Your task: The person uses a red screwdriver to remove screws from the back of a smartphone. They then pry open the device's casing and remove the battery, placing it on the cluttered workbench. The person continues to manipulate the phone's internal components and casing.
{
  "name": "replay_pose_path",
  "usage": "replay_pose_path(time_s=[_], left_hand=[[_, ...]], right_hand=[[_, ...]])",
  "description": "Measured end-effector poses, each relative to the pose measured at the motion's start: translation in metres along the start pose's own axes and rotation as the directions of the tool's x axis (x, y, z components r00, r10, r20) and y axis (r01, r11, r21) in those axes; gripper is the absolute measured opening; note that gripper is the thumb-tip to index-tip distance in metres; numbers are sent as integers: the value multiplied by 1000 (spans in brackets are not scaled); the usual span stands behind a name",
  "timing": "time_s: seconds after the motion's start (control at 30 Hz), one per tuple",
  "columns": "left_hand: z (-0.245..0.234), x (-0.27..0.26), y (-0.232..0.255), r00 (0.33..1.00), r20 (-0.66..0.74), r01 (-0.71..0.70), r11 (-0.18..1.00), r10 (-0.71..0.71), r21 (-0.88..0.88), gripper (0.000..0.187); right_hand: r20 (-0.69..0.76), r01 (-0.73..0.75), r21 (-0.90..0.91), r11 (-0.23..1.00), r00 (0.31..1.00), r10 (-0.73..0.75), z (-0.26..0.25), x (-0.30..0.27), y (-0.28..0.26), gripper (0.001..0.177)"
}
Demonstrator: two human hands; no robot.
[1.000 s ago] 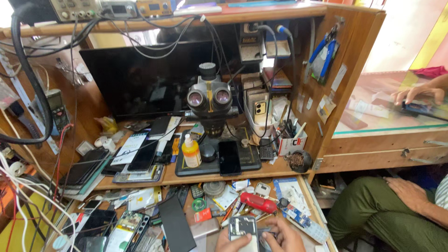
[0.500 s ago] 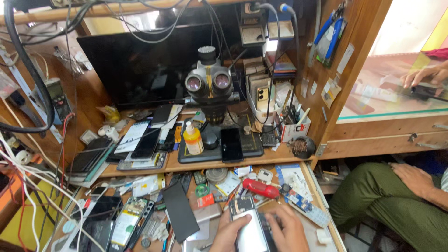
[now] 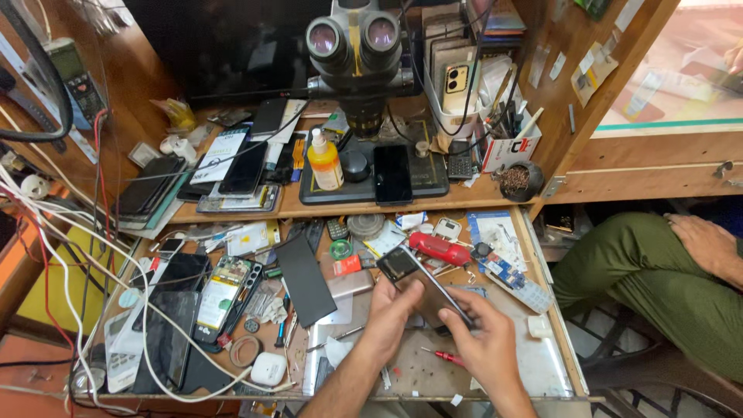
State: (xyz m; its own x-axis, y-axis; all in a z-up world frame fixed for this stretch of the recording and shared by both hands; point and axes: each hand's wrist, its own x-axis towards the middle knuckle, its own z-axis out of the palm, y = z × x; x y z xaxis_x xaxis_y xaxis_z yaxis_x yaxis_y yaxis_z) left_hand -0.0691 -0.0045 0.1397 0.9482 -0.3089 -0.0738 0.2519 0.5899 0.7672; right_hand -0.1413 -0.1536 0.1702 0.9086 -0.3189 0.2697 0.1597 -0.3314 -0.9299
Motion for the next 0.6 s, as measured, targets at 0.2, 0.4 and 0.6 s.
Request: replay_pose_path(time_s=[0.2,0.4,0.6], left_hand=[[-17,9,-22,986,142,-118,976,92,183,27],[-23,5,-34,930,228,-323,937,288,135,25],[-8,-7,-11,959,123,-275,937,254,216,30]], right_hand=[[-99,337,-299,893,920,-380,-11,8,-25,33],[-146,436,-252,864,865,-479,-3,17,-55,38],[28,382,-157,911,924,-382,9,31,-61,30]])
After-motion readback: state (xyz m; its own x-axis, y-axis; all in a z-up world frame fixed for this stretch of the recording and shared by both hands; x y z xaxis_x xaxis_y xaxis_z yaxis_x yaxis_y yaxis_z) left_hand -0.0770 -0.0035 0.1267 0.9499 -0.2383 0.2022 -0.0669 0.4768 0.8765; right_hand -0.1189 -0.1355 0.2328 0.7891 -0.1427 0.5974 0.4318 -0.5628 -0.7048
